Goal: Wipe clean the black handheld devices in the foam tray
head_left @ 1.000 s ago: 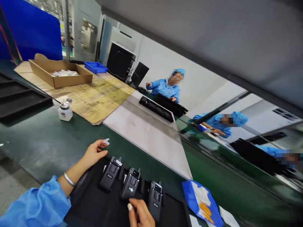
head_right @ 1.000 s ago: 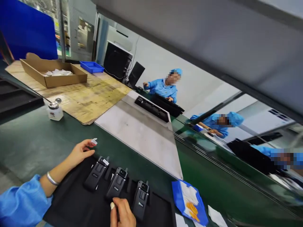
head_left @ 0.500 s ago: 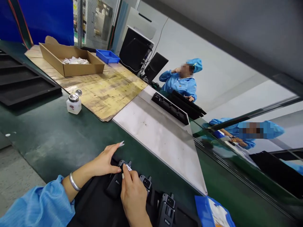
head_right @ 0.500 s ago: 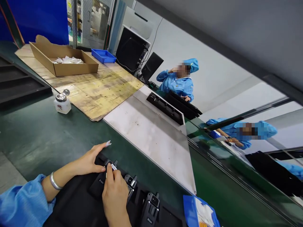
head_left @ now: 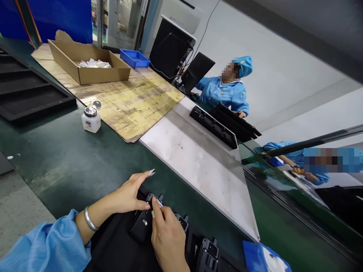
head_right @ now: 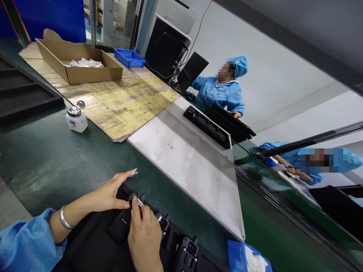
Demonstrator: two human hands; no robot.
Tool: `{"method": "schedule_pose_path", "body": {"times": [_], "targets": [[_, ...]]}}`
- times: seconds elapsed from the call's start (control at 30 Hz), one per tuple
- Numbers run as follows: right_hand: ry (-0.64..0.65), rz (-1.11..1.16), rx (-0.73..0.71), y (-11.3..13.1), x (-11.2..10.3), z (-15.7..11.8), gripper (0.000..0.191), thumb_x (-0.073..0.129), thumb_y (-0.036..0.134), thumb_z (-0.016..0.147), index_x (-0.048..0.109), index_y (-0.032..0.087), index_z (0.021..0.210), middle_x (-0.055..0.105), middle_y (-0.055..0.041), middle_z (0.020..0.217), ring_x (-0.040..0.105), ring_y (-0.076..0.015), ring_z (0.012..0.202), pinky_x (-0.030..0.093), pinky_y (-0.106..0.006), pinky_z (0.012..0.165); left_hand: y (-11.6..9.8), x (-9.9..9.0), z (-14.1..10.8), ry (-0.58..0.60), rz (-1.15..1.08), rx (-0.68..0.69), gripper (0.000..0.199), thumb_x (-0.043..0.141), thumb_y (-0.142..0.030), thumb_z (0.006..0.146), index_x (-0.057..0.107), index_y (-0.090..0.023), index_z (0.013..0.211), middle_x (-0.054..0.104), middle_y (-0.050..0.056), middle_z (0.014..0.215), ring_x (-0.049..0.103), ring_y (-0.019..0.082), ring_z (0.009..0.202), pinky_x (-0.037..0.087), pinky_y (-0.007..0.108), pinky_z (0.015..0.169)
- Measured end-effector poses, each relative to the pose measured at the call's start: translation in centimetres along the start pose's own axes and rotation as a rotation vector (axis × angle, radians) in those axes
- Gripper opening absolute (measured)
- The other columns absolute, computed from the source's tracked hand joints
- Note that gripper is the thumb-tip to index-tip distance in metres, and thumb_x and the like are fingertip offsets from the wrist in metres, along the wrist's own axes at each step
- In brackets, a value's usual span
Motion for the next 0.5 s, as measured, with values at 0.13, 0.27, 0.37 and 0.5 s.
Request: {"method": "schedule_pose_path", "body": {"times": [0.13,0.27,0.37,0.5], "targets": [[0.005,0.008,-0.034,0.14,-0.14,0.14,0.041,0.032,0.020,0.101,0.053,0.019,0.136,0.061,-0.0069,0.086,0.058,-0.0165,0.070,0.046,-0.028,0.061,-0.12,0.06,0.27,0.025,0.001,-0.010,0.102,0.082,-0.027,0.067,0.026,-0.031,0.153,0.037,0.010,0.153,0.036,0.034,0.140,0.032,0.049,0.116],[0.018,0.009,-0.057,0.19,-0.03,0.19,0.041,0.030,0.020,0.102,0.051,0.016,0.136,0.062,-0.0069,0.086,0.058,-0.0160,0.070,0.047,-0.028,0.061,-0.05,0.18,0.42,0.051,0.019,-0.008,0.103,0.082,-0.031,0.067,0.025,-0.030,0.153,0.038,0.012,0.152,0.036,0.033,0.141,0.031,0.050,0.117],[0.028,0.028,-0.072,0.14,0.12,0.11,0.041,0.031,0.018,0.101,0.049,0.014,0.138,0.061,-0.0068,0.085,0.058,-0.0164,0.070,0.047,-0.028,0.062,0.08,0.15,0.42,0.049,0.024,-0.001,0.101,0.082,-0.033,0.068,0.026,-0.031,0.153,0.039,0.011,0.151,0.036,0.034,0.140,0.033,0.050,0.115],[0.023,0.049,-0.080,-0.01,0.16,-0.03,0.041,0.033,0.018,0.101,0.049,0.014,0.139,0.062,-0.0071,0.086,0.058,-0.0166,0.072,0.047,-0.028,0.064,0.08,0.22,0.42,0.068,0.022,-0.007,0.102,0.082,-0.037,0.070,0.025,-0.030,0.153,0.036,0.012,0.153,0.035,0.033,0.141,0.030,0.050,0.117]]}}
Point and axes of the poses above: each hand's wrist, its own z-axis towards the middle knuckle, its own x-axis out of the palm, y = z × x, the point moved 7 cm from there along z, towards the middle knuckle
